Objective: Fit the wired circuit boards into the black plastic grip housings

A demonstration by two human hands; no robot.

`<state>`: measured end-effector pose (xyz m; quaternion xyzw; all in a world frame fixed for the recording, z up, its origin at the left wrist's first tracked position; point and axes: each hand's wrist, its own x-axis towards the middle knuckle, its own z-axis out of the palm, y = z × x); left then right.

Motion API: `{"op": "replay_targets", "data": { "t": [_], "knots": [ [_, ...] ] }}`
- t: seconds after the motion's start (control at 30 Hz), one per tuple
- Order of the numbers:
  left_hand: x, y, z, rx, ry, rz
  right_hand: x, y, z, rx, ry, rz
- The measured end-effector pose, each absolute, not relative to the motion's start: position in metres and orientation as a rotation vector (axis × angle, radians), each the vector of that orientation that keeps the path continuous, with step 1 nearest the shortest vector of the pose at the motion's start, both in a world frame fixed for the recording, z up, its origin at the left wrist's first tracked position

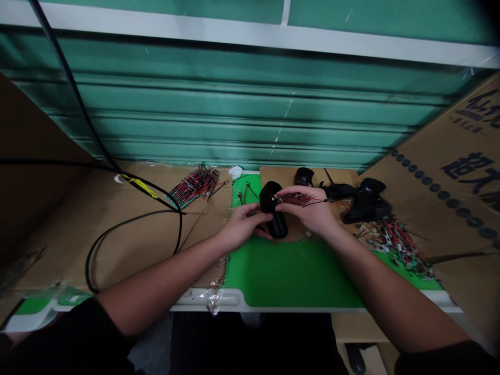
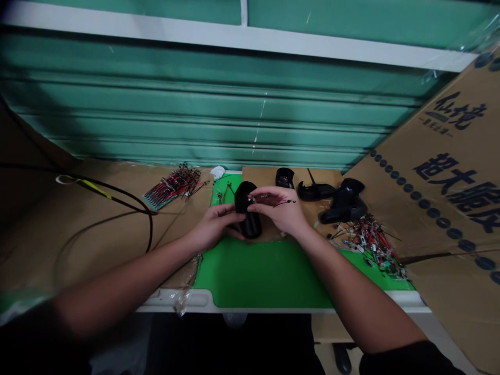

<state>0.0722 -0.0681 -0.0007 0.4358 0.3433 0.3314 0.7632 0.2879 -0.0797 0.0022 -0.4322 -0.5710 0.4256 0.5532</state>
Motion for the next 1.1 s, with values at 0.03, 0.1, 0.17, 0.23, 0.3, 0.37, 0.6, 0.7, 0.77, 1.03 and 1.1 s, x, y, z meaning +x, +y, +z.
{"op": "replay_targets", "data": {
  "t": [0.03,0.1,0.17,0.23,0.3,0.37,0.6,0.7,0.77,1.03,1.1],
  "knots": [
    [0.070,-0.068,0.001,0.963,0.730,0.729,0.290,-0.079,0.003,-1.018,-1.368,0.971],
    [0.066,-0.068,0.003,0.984,0.700,0.750,0.294,-0.078,0.005,-1.024,-1.411,0.874],
    [0.065,-0.068,0.005,0.997,0.675,0.760,0.296,-0.078,0.007,-1.021,-1.464,0.771],
    [0.064,-0.068,0.006,1.007,0.655,0.757,0.295,-0.079,0.010,-1.012,-1.515,0.696],
    [0.064,-0.069,0.006,1.011,0.636,0.752,0.293,-0.081,0.013,-1.013,-1.534,0.673],
    [0.064,-0.069,0.006,1.014,0.615,0.736,0.291,-0.083,0.015,-1.047,-1.511,0.717],
    [0.062,-0.069,0.010,1.025,0.586,0.692,0.293,-0.084,0.014,-1.152,-1.449,0.930],
    [0.061,-0.068,0.012,1.030,0.578,0.689,0.294,-0.085,0.016,-1.114,-1.456,0.977],
    [0.061,-0.067,0.012,1.021,0.582,0.697,0.294,-0.086,0.018,-1.096,-1.482,1.013],
    [0.058,-0.063,0.011,1.021,0.632,0.730,0.299,-0.091,0.027,-1.038,-1.497,1.231],
    [0.058,-0.063,0.011,1.021,0.627,0.733,0.300,-0.092,0.029,-1.048,-1.514,1.222]
  ]
}}
